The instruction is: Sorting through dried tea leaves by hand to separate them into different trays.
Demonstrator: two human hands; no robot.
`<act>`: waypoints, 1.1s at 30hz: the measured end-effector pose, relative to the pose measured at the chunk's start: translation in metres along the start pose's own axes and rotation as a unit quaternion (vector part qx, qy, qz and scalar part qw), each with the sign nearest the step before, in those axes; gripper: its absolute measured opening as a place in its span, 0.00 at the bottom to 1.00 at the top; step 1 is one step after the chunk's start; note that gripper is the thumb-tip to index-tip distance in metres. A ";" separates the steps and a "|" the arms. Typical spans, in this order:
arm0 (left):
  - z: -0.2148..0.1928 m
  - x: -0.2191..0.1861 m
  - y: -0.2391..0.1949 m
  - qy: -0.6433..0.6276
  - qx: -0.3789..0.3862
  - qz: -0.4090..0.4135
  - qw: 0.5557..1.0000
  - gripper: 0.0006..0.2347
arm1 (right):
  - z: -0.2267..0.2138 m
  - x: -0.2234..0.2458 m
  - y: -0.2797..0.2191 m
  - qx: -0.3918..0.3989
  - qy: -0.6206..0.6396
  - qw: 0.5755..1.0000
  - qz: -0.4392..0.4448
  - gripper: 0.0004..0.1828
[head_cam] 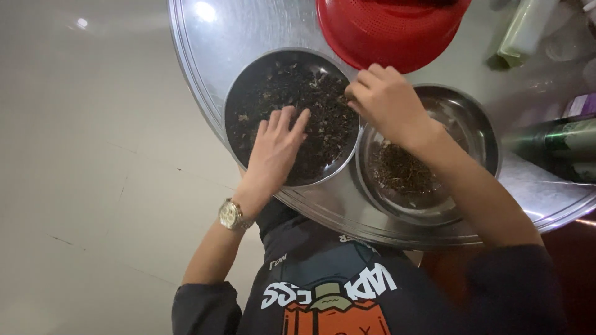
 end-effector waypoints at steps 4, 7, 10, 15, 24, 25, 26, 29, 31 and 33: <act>0.016 -0.012 -0.006 -0.018 -0.034 0.025 0.999 0.25 | -0.005 0.002 0.021 -0.013 0.037 0.999 0.018 0.08; 0.026 -0.013 -0.013 -0.040 0.026 0.036 0.998 0.24 | 0.008 0.003 0.033 0.008 -0.010 1.000 0.013 0.09; 0.027 -0.010 -0.020 -0.029 0.032 0.034 0.998 0.20 | 0.016 0.006 0.040 0.022 0.018 1.000 0.015 0.09; 0.014 0.002 -0.011 -0.054 -0.044 0.032 0.997 0.13 | 0.023 0.009 0.045 0.035 -0.038 0.999 -0.006 0.09; 0.032 0.044 0.046 0.127 -0.005 0.061 0.990 0.16 | -0.007 0.018 0.035 -0.053 0.069 0.996 -0.023 0.04; 0.033 0.044 0.048 0.127 -0.005 0.062 0.990 0.16 | -0.013 0.018 0.030 -0.054 0.068 0.996 -0.021 0.04; 0.034 0.044 0.049 0.135 0.004 0.069 0.988 0.14 | -0.019 0.018 0.025 -0.045 0.078 0.996 -0.023 0.04; 0.039 0.045 0.052 0.143 0.014 0.078 0.987 0.10 | -0.031 0.016 0.007 -0.032 0.099 0.994 -0.021 0.06; 0.033 0.042 0.054 0.144 0.013 0.077 0.987 0.08 | -0.028 0.012 -0.003 -0.031 0.109 0.993 -0.020 0.07; 0.016 0.035 0.054 0.120 0.045 0.053 0.990 0.05 | -0.016 0.008 -0.011 -0.030 0.065 0.997 -0.011 0.05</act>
Point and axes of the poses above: each hand's wrist, its own y-axis towards the middle knuckle, its own z-axis out of the palm, x = y × z, the point moved 1 cm from there along y, towards the middle knuckle, and after that the axes turned 6 degrees about z, right-handed, at the moved point
